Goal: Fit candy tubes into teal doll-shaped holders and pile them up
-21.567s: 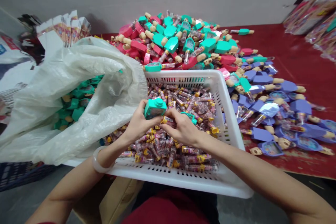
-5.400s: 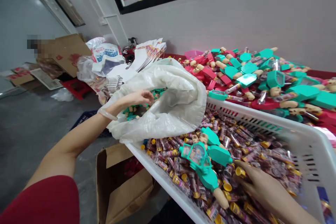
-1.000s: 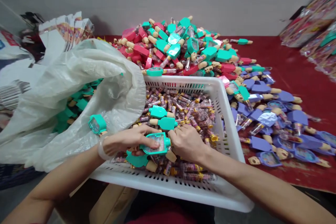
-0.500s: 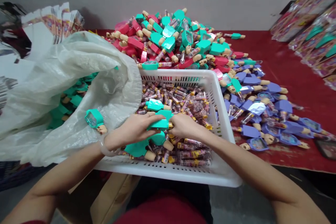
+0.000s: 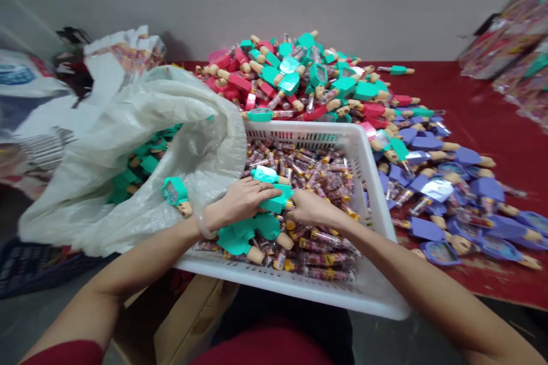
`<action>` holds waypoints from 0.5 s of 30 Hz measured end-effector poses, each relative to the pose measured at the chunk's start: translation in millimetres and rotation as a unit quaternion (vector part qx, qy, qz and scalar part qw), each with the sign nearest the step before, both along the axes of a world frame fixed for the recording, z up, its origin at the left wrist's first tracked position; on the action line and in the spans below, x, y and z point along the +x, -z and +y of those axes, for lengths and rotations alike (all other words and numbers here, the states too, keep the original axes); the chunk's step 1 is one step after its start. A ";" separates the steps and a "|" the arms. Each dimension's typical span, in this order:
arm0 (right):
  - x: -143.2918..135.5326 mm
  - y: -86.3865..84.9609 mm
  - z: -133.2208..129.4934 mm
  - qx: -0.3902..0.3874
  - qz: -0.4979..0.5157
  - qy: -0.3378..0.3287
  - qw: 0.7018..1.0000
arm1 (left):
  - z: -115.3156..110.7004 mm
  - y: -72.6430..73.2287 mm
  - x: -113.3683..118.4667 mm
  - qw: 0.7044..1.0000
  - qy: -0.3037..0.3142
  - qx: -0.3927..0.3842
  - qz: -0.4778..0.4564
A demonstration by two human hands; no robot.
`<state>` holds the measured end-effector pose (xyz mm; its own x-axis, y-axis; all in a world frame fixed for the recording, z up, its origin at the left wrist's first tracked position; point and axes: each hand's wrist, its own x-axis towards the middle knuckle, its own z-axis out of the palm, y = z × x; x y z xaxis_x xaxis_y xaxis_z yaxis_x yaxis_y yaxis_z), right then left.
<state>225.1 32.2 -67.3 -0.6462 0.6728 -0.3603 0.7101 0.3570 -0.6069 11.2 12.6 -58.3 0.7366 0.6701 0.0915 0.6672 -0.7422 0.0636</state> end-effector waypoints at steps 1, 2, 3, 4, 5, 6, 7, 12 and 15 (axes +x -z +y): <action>0.9 2.1 2.7 -0.016 0.001 0.010 1.000 | -0.2 -5.4 -3.8 0.999 -0.025 0.023 -0.002; 1.6 2.7 6.8 -0.025 -0.007 0.022 0.999 | -1.3 -12.0 -10.8 0.997 -0.064 0.046 -0.012; 1.9 0.5 13.0 -0.027 -0.019 0.031 0.999 | -3.6 -19.3 -21.2 0.990 -0.121 0.069 -0.027; 1.6 -5.3 21.6 -0.024 -0.032 0.038 0.998 | -7.4 -26.4 -34.8 0.976 -0.194 0.090 -0.044; 0.8 -15.4 32.7 -0.017 -0.041 0.046 0.998 | -12.7 -32.6 -50.7 0.955 -0.273 0.106 -0.055; -0.7 -29.5 46.1 -0.001 -0.035 0.058 0.998 | -19.0 -37.4 -67.8 0.925 -0.355 0.116 -0.060; -2.7 -46.9 60.9 0.022 -0.021 0.075 0.997 | -25.7 -40.1 -84.8 0.891 -0.434 0.121 -0.045; -18.4 -118.6 117.3 0.285 0.161 0.214 0.920 | -46.4 -23.7 -139.2 0.793 -0.608 0.010 0.045; -25.6 -104.4 107.4 0.352 0.048 0.185 0.916 | -46.5 -6.4 -149.0 0.798 -0.599 -0.060 0.017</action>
